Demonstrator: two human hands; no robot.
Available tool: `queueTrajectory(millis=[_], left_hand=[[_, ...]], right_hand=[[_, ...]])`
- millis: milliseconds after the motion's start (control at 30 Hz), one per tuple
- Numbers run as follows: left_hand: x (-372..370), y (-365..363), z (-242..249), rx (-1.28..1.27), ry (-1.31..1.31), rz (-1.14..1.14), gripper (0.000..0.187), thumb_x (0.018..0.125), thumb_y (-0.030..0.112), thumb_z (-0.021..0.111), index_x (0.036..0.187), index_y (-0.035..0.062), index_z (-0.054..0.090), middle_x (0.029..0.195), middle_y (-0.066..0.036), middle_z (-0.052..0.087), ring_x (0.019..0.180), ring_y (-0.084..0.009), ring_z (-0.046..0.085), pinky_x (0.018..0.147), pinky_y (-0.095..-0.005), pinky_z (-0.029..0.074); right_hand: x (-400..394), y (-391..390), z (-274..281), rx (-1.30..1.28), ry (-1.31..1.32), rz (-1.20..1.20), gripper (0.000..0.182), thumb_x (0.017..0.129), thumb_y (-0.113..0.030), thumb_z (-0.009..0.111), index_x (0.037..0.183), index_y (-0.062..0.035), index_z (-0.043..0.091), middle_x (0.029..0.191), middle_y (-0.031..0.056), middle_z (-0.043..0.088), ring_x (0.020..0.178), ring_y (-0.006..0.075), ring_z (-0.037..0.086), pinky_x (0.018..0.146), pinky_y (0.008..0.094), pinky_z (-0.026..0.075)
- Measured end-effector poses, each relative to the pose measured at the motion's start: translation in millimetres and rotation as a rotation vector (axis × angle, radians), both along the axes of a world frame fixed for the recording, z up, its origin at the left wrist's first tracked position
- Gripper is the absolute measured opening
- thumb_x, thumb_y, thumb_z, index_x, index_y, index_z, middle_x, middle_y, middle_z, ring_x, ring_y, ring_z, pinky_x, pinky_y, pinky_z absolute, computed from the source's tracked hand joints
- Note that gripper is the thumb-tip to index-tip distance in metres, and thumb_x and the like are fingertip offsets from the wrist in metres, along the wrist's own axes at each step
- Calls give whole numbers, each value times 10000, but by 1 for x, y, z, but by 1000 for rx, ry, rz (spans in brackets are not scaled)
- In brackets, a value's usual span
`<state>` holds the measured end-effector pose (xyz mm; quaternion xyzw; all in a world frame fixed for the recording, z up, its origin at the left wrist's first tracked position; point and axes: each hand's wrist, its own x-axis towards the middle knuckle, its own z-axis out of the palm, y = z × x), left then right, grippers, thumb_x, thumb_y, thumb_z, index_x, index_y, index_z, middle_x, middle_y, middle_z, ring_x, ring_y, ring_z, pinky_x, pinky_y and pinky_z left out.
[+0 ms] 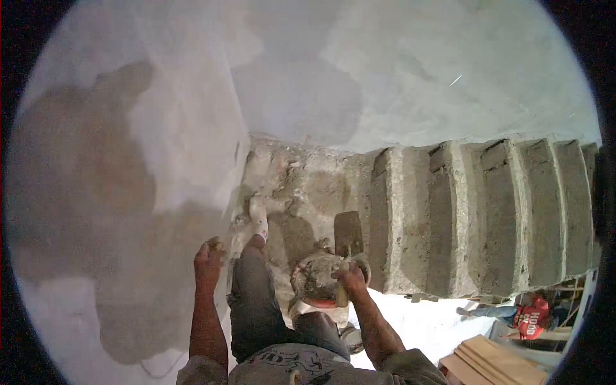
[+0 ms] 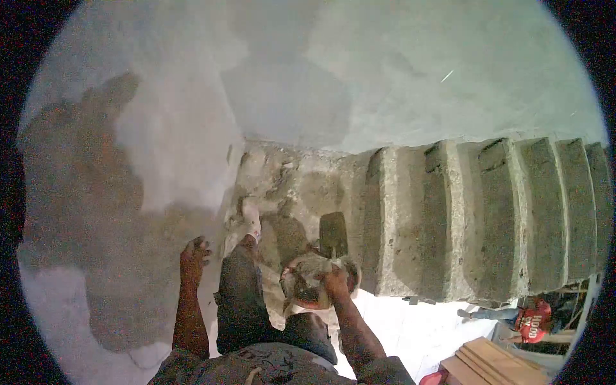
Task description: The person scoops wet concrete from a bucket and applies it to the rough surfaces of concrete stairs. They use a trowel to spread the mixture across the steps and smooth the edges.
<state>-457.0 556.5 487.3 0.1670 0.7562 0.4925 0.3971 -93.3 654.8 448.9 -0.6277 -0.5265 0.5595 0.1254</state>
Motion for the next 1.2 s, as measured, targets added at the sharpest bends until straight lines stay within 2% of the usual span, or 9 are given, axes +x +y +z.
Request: queueTrajectory(millis=[133,233,433,533,567,667,867,967,1200], left_hand=[[-22,73,-67,160,-325,-168,428,886,363,546,1112,-1,545,1009,-94,601,877,-205,592,750,-336,475],[-13,139,-64,-193,321,-571,415,895,340,543,1112,-13,532,1017,-110,597,876,-214,596,712,-342,490],[-13,181,-58,-164,-142,-311,388,876,298,587,1140,19,531,987,-91,625,832,-214,620,648,-327,507],[-19,167,-104,-122,-204,-222,446,878,340,583,1166,9,501,1026,-119,622,860,-245,625,662,-358,523],[-18,165,-112,-167,-253,-165,402,885,296,569,1176,26,509,1023,-119,612,896,-248,617,700,-381,528],[-7,168,-110,-234,-306,-108,359,892,252,555,1181,41,526,1013,-113,607,931,-251,610,747,-392,528],[-3,180,-175,-25,-23,-318,346,900,261,547,1156,28,554,1006,-113,619,949,-240,611,791,-340,489],[7,204,-177,-46,108,-416,368,898,280,548,1151,13,551,1018,-158,624,975,-264,606,801,-346,473],[10,257,-171,-187,132,-439,402,870,284,571,1150,-3,543,1076,-199,609,1044,-306,577,851,-371,448]], right_hand=[[-21,46,-59,187,49,264,312,756,-283,621,958,-47,653,1103,196,535,1071,314,499,863,405,425],[-69,101,-21,-73,-59,347,411,732,-278,670,1027,2,613,1207,206,492,1119,347,471,908,423,417],[-100,166,-85,248,-140,451,457,702,-262,595,1074,3,571,983,231,626,912,349,610,787,405,483],[-124,227,-102,-273,-21,657,572,692,-220,705,1170,41,531,1309,215,445,1179,319,461,1000,404,374],[-134,239,-93,54,-157,880,570,694,-193,690,1193,25,522,1296,209,462,1183,306,463,1008,400,367],[-171,280,-60,-109,-213,613,561,699,-156,657,1227,-28,519,1271,185,496,1177,286,477,999,395,377],[-160,371,-109,436,-339,529,540,668,-186,638,1160,-3,511,1112,245,544,990,379,551,813,464,455],[-130,341,-103,890,-359,275,466,689,-260,651,1086,-39,551,983,237,571,875,422,561,766,445,480],[-58,175,-80,622,-569,467,447,763,-184,593,1150,-18,441,962,256,565,853,456,562,744,478,480]])
